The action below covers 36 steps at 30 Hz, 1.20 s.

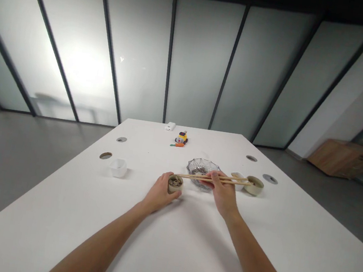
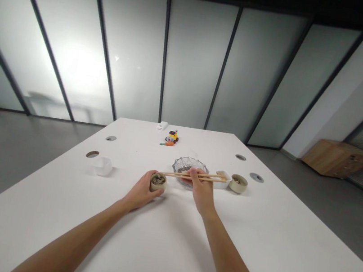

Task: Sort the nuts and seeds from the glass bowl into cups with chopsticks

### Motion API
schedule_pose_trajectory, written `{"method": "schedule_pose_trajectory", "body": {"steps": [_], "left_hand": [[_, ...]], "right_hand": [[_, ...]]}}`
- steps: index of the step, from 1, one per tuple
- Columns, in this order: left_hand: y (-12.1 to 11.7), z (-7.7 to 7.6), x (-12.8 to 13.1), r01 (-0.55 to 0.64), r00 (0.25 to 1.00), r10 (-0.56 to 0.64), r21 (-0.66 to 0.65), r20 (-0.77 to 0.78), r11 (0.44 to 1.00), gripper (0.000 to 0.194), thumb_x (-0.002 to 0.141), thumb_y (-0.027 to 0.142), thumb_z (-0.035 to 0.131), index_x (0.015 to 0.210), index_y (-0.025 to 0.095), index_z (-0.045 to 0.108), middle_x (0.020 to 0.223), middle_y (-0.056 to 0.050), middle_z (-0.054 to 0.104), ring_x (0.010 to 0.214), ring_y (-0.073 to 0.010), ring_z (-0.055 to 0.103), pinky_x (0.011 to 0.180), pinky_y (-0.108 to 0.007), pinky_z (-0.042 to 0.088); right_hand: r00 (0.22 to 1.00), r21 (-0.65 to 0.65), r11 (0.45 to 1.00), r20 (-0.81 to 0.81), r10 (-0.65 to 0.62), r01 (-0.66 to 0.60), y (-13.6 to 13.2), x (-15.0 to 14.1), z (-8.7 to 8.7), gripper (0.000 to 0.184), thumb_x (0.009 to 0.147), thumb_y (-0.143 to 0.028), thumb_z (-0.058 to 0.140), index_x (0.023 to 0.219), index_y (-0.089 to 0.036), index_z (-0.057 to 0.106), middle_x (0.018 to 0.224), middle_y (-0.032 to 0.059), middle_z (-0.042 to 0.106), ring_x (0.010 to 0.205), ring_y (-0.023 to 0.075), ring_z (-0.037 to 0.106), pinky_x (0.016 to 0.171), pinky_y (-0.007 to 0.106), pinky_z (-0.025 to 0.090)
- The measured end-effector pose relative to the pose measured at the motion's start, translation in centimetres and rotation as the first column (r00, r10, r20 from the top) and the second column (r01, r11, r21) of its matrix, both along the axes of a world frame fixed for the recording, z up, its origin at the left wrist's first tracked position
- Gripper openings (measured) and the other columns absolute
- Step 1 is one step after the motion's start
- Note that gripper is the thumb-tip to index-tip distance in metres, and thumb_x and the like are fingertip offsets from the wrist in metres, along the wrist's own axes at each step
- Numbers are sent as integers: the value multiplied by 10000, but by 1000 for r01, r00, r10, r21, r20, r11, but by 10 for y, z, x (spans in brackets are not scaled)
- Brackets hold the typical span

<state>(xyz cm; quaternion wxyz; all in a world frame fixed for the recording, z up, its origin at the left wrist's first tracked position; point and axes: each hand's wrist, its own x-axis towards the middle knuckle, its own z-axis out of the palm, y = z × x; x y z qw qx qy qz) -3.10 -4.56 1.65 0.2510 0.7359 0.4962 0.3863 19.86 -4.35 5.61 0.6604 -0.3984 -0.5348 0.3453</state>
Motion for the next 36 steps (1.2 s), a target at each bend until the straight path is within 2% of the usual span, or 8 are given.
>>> {"method": "schedule_pose_trajectory", "body": {"steps": [2,5,8,11,18,22,31,36], "left_hand": [[1,-1,0,-3,1000,3,0,-3,1000,595,798,294,801,1332,216,551,1321,-115,637,1246,-297,603,1107,-448,462],[1,-1,0,-4,1000,4,-3,-8,1000,616,797,304,800,1349,209,546,1349,-128,626,1277,-305,593,1132,-447,445],[1,-1,0,-2,1000,2,-16,-20,1000,645,805,316,789,1382,194,526,1385,-148,607,1311,-317,576,1156,-455,429],[1,0,-1,-4,999,3,-32,-41,999,666,810,322,778,1401,176,508,1395,-160,597,1315,-323,572,1155,-463,430],[3,-4,-2,-2,1000,2,-4,-26,1000,641,804,335,786,1377,204,530,1369,-143,614,1302,-328,583,1144,-475,439],[2,-2,-2,0,1000,0,-17,-25,1000,652,806,343,784,1386,198,525,1382,-151,605,1310,-330,578,1148,-472,437],[2,-3,-1,2,1000,-2,-8,-1,1000,649,800,339,792,1381,208,534,1374,-140,613,1309,-324,580,1151,-465,433],[1,-3,-1,-3,1000,3,-17,-12,1000,642,803,327,788,1378,198,532,1368,-147,613,1301,-327,580,1147,-471,437]], "right_hand": [[998,31,999,45,-41,39,-2,2,3,497,900,-716,637,801,-229,663,775,58,731,692,245,728,621,413,653],[956,141,964,159,-245,224,-2,20,9,498,942,-700,586,817,-227,678,778,65,729,699,247,718,649,406,620],[765,371,847,388,-514,381,0,44,14,508,978,-671,548,774,-227,687,768,74,717,754,250,693,715,391,559],[622,483,820,550,-557,307,4,59,11,525,1029,-630,481,754,-228,677,752,74,702,732,238,667,709,376,512],[485,490,836,685,-544,247,19,67,-7,592,1067,-633,359,753,-225,651,760,85,696,711,237,635,716,383,469],[462,494,840,706,-537,223,22,71,-10,597,1068,-643,335,750,-232,629,748,80,684,727,247,631,718,389,462],[567,472,850,644,-513,234,22,75,-10,516,1046,-622,443,808,-234,687,811,82,720,762,244,661,738,395,507],[575,453,860,649,-498,233,26,78,-15,522,1040,-629,452,803,-231,695,798,85,723,757,249,670,735,409,518]]}}
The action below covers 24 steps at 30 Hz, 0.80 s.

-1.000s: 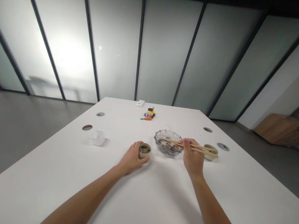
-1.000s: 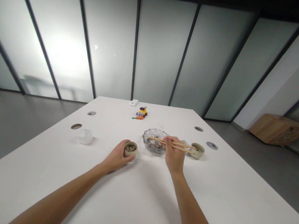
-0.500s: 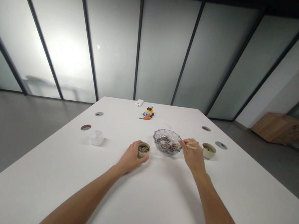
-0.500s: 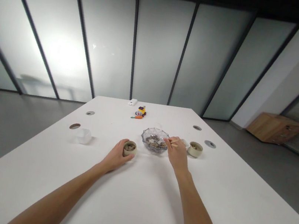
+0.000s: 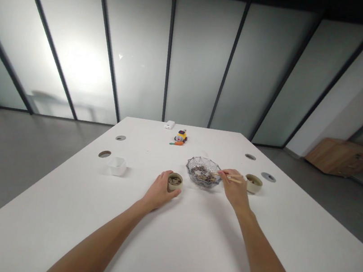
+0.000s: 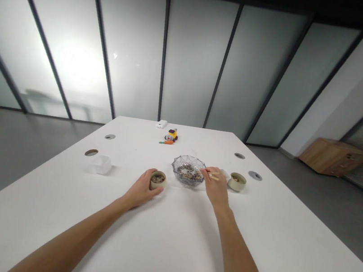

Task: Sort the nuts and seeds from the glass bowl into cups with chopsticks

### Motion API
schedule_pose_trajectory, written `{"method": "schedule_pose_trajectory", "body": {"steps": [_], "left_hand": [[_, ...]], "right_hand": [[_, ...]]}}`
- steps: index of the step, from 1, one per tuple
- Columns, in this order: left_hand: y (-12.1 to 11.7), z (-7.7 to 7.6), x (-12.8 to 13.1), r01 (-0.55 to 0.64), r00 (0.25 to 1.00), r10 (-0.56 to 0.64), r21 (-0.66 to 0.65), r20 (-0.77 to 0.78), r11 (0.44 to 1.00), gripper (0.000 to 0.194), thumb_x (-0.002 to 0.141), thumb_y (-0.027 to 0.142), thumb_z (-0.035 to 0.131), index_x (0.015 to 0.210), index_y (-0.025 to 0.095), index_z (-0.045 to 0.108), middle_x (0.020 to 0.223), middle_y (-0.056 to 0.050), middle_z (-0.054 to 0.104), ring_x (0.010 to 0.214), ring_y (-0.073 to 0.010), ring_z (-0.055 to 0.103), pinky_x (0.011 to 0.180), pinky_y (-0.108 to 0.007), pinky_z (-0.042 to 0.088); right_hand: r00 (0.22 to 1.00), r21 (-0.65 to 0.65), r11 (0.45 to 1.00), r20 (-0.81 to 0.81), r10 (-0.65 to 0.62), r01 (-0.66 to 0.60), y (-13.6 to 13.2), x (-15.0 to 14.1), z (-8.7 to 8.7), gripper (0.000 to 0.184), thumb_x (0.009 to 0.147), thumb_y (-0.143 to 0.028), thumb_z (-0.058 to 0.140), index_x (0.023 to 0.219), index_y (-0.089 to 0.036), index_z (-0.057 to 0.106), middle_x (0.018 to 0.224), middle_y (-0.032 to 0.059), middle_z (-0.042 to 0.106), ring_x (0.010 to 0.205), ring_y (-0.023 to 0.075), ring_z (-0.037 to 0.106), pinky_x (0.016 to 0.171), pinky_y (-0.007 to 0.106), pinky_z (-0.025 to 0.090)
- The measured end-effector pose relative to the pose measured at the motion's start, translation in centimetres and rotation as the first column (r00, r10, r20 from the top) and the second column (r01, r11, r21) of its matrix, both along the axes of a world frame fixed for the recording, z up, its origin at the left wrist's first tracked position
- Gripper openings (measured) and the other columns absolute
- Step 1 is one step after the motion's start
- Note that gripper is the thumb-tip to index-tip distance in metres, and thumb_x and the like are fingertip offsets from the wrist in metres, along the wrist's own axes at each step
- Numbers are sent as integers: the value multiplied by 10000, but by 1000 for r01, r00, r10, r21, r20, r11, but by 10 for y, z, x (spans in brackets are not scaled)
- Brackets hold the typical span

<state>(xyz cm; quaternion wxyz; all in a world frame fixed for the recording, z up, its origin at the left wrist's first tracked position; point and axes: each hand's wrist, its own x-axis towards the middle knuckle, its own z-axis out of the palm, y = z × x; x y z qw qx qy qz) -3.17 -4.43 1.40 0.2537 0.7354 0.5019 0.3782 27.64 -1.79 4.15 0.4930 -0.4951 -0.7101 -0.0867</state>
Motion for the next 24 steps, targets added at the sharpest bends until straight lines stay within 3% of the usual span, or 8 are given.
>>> {"method": "schedule_pose_trajectory", "body": {"steps": [7,16,24], "left_hand": [[-1,1,0,6,1000,-6,7,9,1000,633,800,325,788,1372,214,540,1353,-129,620,1289,-318,590,1133,-455,447],[0,-1,-1,-1,1000,1,6,13,1000,641,799,343,797,1374,220,540,1352,-125,625,1294,-313,592,1131,-442,446],[-1,2,0,1,1000,-1,-4,-11,1000,637,806,328,785,1378,198,535,1374,-146,613,1307,-325,585,1150,-463,436]], "right_hand": [[999,4,1000,-29,15,-15,0,1,-1,527,1024,-650,472,803,-235,710,804,81,732,762,247,676,739,407,534],[992,64,998,-127,-18,26,-10,-6,13,474,1028,-595,515,808,-230,723,781,72,725,765,243,676,728,379,533],[997,-10,1000,-74,17,-18,-3,-4,4,540,1017,-664,476,809,-229,718,798,83,734,737,238,674,714,388,531]]}}
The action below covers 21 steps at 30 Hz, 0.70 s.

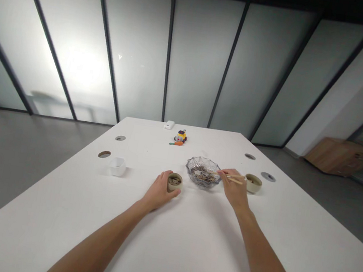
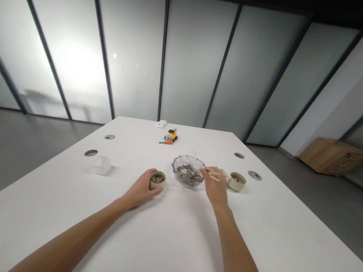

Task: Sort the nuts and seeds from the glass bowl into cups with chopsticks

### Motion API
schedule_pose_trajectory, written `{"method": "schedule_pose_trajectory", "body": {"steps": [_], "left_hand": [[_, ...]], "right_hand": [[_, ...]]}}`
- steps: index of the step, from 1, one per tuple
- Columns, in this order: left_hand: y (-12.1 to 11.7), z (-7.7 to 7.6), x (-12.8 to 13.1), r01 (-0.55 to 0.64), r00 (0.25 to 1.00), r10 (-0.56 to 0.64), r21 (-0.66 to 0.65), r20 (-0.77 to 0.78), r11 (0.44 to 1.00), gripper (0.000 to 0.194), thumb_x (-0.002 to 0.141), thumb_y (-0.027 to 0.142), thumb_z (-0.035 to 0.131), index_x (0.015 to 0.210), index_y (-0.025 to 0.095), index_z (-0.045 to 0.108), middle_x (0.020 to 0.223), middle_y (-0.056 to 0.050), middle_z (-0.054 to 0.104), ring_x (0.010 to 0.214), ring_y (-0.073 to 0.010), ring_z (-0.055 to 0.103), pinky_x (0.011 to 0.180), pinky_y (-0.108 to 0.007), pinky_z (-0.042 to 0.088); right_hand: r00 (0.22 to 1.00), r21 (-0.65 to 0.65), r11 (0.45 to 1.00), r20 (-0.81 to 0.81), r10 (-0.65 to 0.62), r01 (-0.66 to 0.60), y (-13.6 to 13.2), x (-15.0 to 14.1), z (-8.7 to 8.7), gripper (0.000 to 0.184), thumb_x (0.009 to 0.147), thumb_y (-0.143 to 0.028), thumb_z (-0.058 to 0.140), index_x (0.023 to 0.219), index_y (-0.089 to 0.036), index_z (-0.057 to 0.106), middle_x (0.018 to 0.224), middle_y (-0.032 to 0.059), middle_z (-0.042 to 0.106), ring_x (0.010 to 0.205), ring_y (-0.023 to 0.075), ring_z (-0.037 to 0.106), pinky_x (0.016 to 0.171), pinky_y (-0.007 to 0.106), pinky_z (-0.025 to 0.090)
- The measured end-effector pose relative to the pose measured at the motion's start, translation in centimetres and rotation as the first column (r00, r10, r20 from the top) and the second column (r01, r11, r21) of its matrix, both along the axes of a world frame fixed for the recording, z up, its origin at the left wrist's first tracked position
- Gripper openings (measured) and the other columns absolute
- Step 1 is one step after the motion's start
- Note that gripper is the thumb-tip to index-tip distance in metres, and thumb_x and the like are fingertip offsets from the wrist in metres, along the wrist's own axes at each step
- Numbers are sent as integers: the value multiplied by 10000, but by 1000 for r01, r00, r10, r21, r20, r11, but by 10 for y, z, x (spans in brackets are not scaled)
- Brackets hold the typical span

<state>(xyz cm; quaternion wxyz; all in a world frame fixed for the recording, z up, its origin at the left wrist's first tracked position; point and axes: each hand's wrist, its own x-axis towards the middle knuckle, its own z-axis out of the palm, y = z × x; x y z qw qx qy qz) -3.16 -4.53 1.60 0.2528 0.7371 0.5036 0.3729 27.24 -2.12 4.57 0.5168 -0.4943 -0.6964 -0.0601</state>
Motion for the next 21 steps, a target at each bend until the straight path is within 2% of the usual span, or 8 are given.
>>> {"method": "schedule_pose_trajectory", "body": {"steps": [5,15,18,21], "left_hand": [[1,-1,0,-5,1000,5,8,2,1000,636,798,321,784,1371,201,536,1367,-145,619,1300,-323,589,1144,-461,443],[0,1,0,1,999,-2,-14,-47,1000,647,823,326,759,1401,184,503,1388,-157,603,1323,-329,572,1145,-461,440],[0,1,0,3,999,-4,-19,-48,1000,650,826,328,758,1402,172,501,1387,-161,602,1325,-328,569,1147,-460,436],[0,0,-1,9,999,-9,-6,-36,1000,643,826,327,761,1399,187,506,1387,-151,604,1319,-320,573,1146,-453,437]], "right_hand": [[1000,-16,1000,21,-6,6,4,4,-4,573,1007,-699,457,782,-240,716,789,82,738,754,247,681,741,405,535],[997,-60,998,-68,-25,21,4,6,-6,595,965,-745,486,790,-234,735,803,95,746,774,262,683,755,421,541],[989,-54,998,-147,-35,27,3,4,-3,552,948,-722,542,766,-234,727,774,86,736,761,260,685,761,436,558],[924,-58,997,-380,32,-58,1,-4,3,494,890,-701,652,780,-224,720,781,81,738,754,258,707,751,448,609]]}}
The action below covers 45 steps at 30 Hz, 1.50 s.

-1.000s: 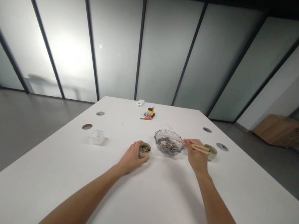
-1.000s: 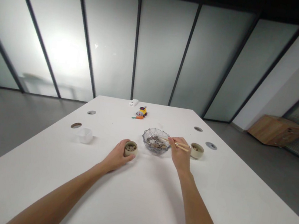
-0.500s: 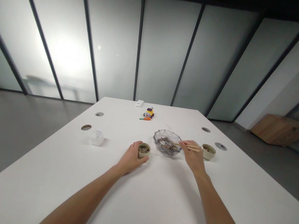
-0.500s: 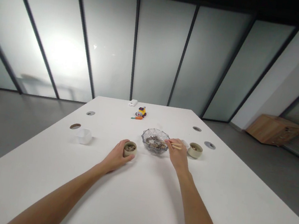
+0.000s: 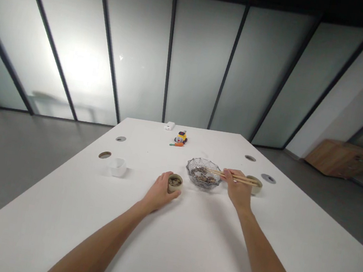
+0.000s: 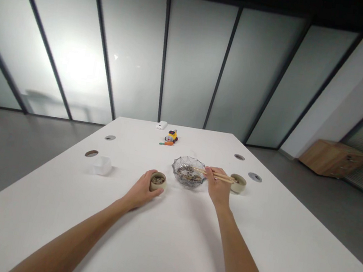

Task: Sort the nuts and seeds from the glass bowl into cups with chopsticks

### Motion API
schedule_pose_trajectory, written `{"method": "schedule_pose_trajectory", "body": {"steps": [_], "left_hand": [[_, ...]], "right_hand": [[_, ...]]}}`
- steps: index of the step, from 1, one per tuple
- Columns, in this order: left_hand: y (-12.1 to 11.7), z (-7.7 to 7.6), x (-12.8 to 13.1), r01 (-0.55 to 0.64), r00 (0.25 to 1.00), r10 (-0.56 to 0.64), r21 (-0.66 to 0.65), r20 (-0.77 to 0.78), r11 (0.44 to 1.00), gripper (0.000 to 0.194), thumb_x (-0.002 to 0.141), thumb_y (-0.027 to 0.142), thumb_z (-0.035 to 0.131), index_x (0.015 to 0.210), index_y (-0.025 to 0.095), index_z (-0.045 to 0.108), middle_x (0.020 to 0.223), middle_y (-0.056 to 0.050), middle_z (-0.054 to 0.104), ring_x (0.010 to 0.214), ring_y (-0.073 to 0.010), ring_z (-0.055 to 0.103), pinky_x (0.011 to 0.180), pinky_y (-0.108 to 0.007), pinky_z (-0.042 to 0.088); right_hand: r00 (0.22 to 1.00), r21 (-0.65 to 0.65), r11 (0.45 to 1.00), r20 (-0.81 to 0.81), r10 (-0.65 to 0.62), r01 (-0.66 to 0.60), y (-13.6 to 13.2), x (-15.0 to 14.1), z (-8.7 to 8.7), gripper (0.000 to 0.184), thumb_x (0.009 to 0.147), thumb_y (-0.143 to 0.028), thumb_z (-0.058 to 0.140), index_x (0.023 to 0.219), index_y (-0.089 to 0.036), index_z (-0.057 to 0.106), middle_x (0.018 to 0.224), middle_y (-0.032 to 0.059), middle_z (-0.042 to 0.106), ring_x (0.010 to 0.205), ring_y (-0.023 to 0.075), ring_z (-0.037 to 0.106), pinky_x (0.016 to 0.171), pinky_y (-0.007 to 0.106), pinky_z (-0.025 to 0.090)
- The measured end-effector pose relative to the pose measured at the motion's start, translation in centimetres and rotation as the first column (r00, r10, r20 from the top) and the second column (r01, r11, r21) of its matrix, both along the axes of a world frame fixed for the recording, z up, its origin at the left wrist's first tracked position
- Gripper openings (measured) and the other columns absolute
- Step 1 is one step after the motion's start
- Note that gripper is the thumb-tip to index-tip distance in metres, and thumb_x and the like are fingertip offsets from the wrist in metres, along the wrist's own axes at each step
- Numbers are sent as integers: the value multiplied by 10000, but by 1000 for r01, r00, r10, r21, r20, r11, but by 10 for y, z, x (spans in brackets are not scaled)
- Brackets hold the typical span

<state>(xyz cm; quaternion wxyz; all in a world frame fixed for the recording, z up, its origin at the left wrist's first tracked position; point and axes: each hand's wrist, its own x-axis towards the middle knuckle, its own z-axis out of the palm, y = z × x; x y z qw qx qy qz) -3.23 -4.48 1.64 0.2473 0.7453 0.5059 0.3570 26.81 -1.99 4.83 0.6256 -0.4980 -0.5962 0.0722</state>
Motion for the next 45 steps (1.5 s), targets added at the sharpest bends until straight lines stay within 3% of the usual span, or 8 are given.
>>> {"method": "schedule_pose_trajectory", "body": {"steps": [5,11,16,19,21,24,31,45], "left_hand": [[1,-2,1,0,1000,0,10,-4,1000,650,823,328,767,1404,194,507,1398,-145,596,1320,-318,570,1154,-451,432],[1,-3,1,-5,1000,6,25,-11,1000,657,818,330,781,1400,198,506,1392,-145,599,1309,-316,576,1143,-451,444],[2,-4,0,-4,1000,5,29,-7,1000,663,823,339,776,1410,199,502,1403,-148,595,1328,-319,570,1155,-462,434],[2,-4,0,-5,1000,5,27,-12,1000,660,821,330,774,1408,195,504,1398,-149,596,1317,-315,576,1155,-461,435],[2,-4,-1,-4,1000,4,22,-17,1000,657,821,326,771,1406,191,505,1387,-151,600,1307,-316,580,1148,-462,440],[2,-4,-1,-2,1000,3,31,-12,1000,646,825,327,765,1403,196,507,1373,-147,607,1302,-318,583,1139,-463,445],[2,-3,-1,-6,1000,6,18,-16,1000,668,816,342,768,1412,192,504,1401,-153,594,1326,-322,571,1158,-461,428],[1,-3,-1,-3,1000,3,18,-9,1000,659,829,343,764,1417,206,502,1394,-147,596,1328,-323,570,1158,-465,433]], "right_hand": [[842,-21,954,-476,253,-299,-7,-21,10,439,799,-653,790,774,-226,687,774,23,712,799,247,746,712,439,687],[775,-122,849,-489,400,-515,-16,-38,12,454,766,-657,819,750,-221,695,774,24,712,712,223,729,698,430,692],[898,-69,956,-370,240,-284,-14,-28,16,509,815,-727,726,760,-223,682,735,30,712,698,234,722,681,425,660],[997,1,1000,-71,-7,7,-14,-13,19,504,892,-708,647,770,-222,699,737,52,715,720,242,706,693,401,602],[982,75,993,160,-104,93,-14,-4,19,515,946,-691,579,764,-226,705,747,66,717,731,242,690,707,388,562],[924,124,987,358,-138,99,-11,2,14,564,1003,-689,473,760,-230,693,757,78,722,725,238,678,711,374,530],[844,123,986,512,-159,110,-3,4,2,626,1057,-665,344,750,-231,676,781,96,722,754,250,668,734,382,504],[915,47,996,394,-85,73,-4,6,1,603,1001,-731,420,782,-248,706,810,83,737,779,260,676,761,410,515]]}}
